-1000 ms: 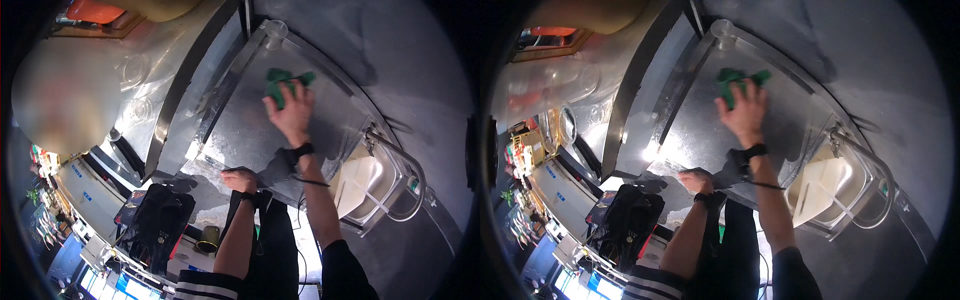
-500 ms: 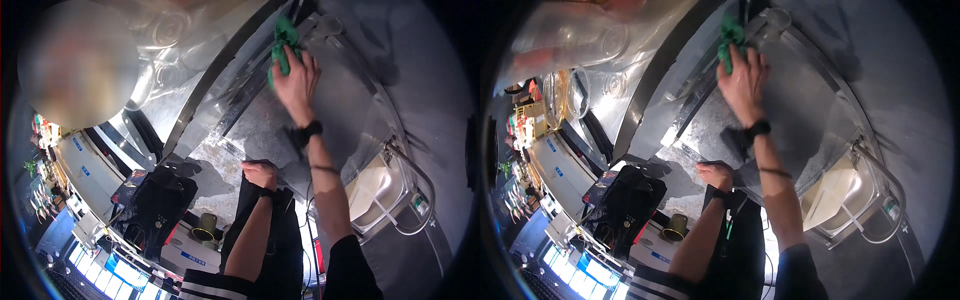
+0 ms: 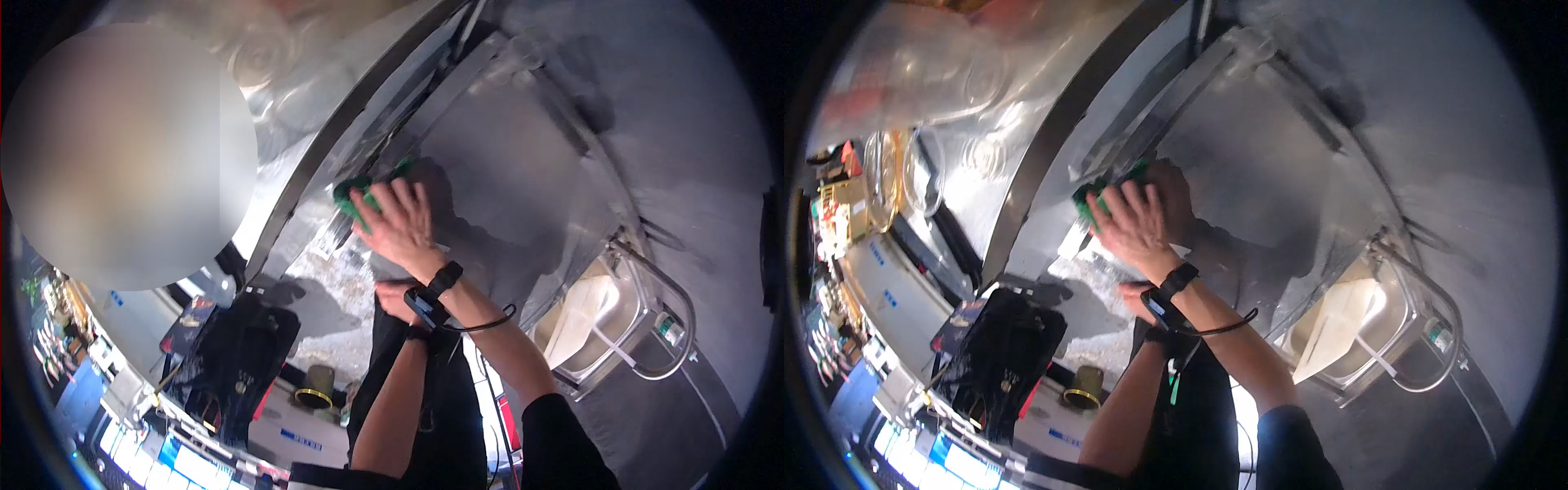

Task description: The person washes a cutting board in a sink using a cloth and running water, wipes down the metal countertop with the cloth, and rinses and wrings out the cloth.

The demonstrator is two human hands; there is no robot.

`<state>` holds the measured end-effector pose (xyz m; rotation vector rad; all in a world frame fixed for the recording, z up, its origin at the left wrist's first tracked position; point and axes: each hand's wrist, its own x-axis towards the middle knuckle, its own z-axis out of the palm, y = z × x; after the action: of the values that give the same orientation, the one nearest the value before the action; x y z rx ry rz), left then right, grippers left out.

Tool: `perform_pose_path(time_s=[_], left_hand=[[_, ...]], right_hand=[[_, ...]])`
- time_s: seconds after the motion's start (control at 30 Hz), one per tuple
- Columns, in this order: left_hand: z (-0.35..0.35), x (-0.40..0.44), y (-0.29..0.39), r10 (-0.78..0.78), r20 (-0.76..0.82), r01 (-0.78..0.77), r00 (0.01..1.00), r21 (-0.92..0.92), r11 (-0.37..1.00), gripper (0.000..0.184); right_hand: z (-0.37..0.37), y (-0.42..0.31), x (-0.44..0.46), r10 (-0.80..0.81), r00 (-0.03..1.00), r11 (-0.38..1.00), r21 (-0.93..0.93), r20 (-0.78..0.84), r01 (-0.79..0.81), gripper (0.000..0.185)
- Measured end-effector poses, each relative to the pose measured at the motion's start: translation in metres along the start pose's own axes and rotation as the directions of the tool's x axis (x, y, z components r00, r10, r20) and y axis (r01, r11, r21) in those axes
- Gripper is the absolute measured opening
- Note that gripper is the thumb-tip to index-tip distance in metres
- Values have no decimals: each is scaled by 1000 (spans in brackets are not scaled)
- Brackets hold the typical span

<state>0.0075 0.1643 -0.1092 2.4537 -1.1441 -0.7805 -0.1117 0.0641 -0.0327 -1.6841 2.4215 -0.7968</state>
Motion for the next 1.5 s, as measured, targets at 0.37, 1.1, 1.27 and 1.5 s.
perform_pose_path(time_s=[0.37, 1.1, 1.27, 1.5], left_hand=[[-9, -10, 17, 76, 30, -75, 997, -31, 997, 59], [-19, -11, 32, 108, 73, -105, 991, -42, 994, 56], [-17, -8, 24, 138, 94, -133, 986, -59, 989, 49], [-16, -9, 19, 211, 50, -207, 976, -75, 975, 50]], right_hand=[[-95, 118, 5, 464, 867, 886, 80, -181, -458, 36], [-181, 30, 118, 440, 819, 693, 719, -368, -49, 31], [-163, -11, 143, 292, 895, 807, 589, -338, -41, 35], [-139, -18, 176, 292, 912, 853, 511, -289, -111, 39]])
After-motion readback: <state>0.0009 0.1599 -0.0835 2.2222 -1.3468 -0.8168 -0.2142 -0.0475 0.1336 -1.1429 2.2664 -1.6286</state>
